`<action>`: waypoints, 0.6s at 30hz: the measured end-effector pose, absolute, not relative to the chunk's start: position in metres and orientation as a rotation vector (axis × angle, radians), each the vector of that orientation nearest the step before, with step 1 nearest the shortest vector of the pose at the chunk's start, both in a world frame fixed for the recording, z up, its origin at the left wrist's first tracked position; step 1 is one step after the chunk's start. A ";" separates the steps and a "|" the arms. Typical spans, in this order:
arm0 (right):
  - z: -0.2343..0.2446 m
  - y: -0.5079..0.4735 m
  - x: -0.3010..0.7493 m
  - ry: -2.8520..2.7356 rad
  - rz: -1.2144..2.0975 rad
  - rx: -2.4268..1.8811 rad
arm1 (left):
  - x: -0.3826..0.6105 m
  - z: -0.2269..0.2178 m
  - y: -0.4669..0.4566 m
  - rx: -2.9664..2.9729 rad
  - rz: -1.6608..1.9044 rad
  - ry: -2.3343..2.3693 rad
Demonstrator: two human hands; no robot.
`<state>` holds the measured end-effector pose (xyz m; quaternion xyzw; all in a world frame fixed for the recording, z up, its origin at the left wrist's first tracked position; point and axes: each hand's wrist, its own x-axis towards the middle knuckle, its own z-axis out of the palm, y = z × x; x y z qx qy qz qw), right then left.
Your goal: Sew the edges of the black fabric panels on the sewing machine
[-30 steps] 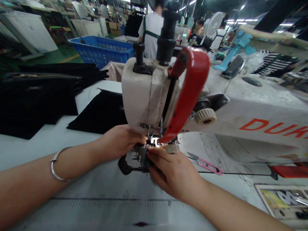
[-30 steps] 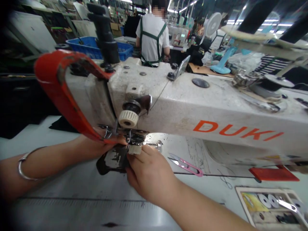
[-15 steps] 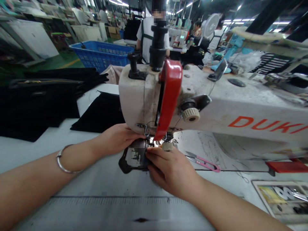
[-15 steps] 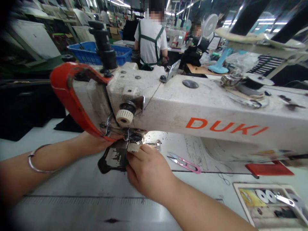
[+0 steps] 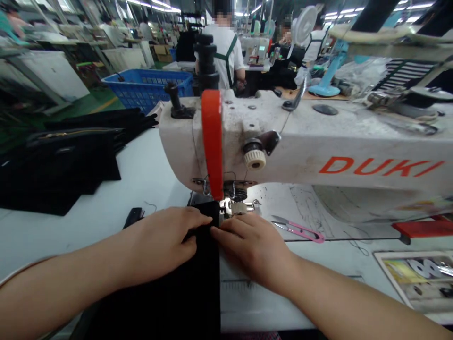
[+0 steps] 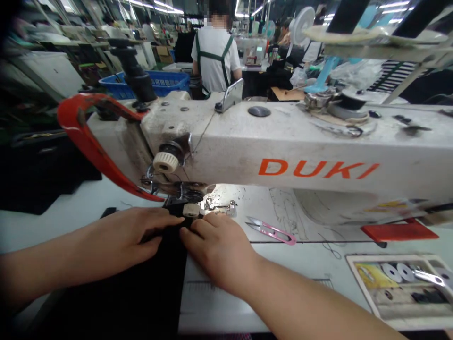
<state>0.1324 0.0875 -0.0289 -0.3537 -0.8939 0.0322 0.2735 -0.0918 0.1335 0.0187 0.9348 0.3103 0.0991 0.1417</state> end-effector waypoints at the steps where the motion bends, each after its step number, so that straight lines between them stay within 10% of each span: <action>1: -0.029 0.086 0.132 -2.411 0.072 -0.937 | -0.089 0.021 0.134 2.681 0.265 0.904; 18: -0.026 0.083 0.127 -2.524 0.196 -0.937 | -0.077 0.023 0.125 2.689 0.125 0.934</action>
